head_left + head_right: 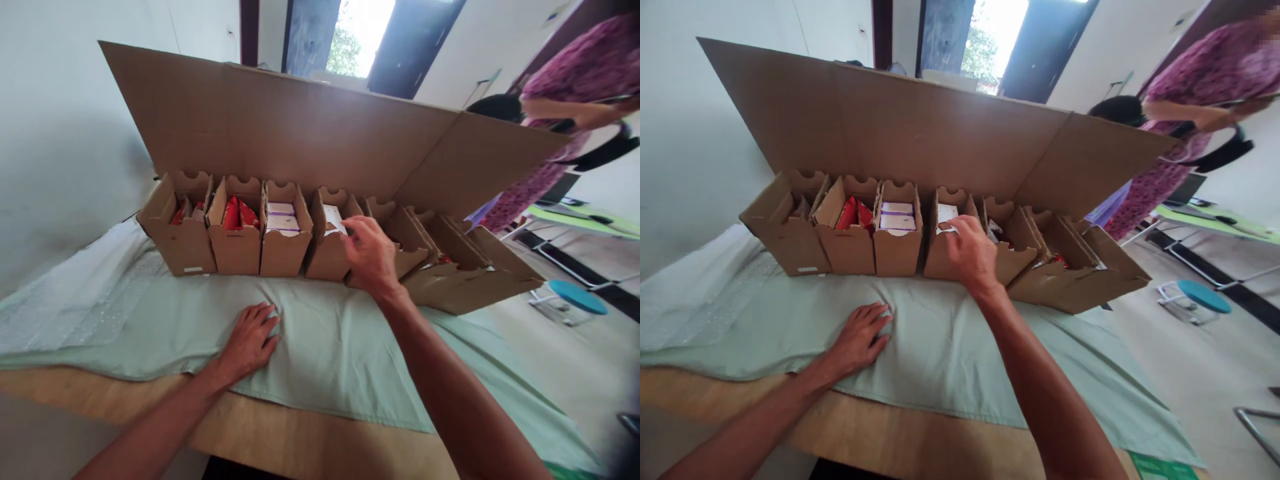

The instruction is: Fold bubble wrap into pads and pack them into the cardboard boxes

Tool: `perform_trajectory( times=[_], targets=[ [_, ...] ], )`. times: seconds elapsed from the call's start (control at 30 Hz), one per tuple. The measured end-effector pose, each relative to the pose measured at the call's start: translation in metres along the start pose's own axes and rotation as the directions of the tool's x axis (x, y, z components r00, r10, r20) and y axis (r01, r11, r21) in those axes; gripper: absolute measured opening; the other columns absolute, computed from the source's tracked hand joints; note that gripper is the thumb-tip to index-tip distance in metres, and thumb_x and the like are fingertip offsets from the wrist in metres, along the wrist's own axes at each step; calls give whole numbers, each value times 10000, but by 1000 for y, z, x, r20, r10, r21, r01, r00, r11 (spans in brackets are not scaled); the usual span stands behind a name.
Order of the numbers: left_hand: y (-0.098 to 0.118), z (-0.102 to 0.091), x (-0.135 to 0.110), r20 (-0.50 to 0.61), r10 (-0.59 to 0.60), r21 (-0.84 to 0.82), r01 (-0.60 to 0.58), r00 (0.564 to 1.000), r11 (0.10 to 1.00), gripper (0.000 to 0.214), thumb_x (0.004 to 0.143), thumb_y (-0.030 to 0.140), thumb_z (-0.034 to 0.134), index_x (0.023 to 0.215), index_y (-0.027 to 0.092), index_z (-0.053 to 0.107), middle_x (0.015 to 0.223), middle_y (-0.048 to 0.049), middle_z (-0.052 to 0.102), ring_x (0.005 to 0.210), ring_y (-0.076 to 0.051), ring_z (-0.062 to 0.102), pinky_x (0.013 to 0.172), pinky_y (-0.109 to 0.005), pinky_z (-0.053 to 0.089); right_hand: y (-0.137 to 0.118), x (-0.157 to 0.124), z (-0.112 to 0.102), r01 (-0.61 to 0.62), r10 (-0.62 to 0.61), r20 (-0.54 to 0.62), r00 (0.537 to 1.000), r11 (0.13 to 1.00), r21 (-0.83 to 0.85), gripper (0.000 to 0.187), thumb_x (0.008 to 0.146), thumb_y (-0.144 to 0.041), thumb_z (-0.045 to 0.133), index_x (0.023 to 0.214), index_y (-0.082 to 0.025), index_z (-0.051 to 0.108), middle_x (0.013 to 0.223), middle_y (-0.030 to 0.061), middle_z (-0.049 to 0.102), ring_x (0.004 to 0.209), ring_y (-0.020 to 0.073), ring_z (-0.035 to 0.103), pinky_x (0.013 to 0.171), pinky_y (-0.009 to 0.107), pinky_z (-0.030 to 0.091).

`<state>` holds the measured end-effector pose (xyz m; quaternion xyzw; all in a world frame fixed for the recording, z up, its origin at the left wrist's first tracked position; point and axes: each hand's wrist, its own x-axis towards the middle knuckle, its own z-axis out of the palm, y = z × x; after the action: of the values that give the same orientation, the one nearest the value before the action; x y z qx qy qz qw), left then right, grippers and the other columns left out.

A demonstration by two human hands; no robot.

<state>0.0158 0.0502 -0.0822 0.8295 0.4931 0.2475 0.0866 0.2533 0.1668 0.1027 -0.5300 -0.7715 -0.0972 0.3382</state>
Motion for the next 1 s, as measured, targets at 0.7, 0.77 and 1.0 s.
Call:
perform_trajectory(
  times=[0.7, 0.77, 1.0],
  targets=[
    [-11, -11, -3, -127, -106, -183, 82, 986, 980, 380, 914, 384, 568, 1210, 188, 703, 1378, -158, 667, 1276, -329, 627, 1086, -570, 513, 64, -182, -157, -138, 127, 80, 989, 979, 151, 132, 924, -389, 600, 911, -332, 719, 1143, 88, 728, 997, 309, 716, 876, 508, 581],
    [1, -23, 0, -98, -129, -246, 101, 987, 964, 413, 911, 404, 581, 1256, 198, 677, 1403, -149, 652, 1307, -326, 612, 1112, -564, 498, 82, -210, -171, -331, 346, -38, 937, 919, 214, 178, 898, -415, 672, 1065, -379, 723, 1297, 99, 690, 1069, 343, 713, 921, 561, 573],
    [69, -47, 29, 156, -149, -556, 211, 976, 804, 680, 886, 428, 640, 1507, 218, 457, 1556, -168, 511, 1344, -326, 585, 1090, -537, 513, 91, -292, -166, -614, 614, 164, 772, 653, 443, 685, 826, -590, 756, 1424, -310, 574, 1281, 145, 709, 1015, 327, 743, 788, 450, 643]
  ],
)
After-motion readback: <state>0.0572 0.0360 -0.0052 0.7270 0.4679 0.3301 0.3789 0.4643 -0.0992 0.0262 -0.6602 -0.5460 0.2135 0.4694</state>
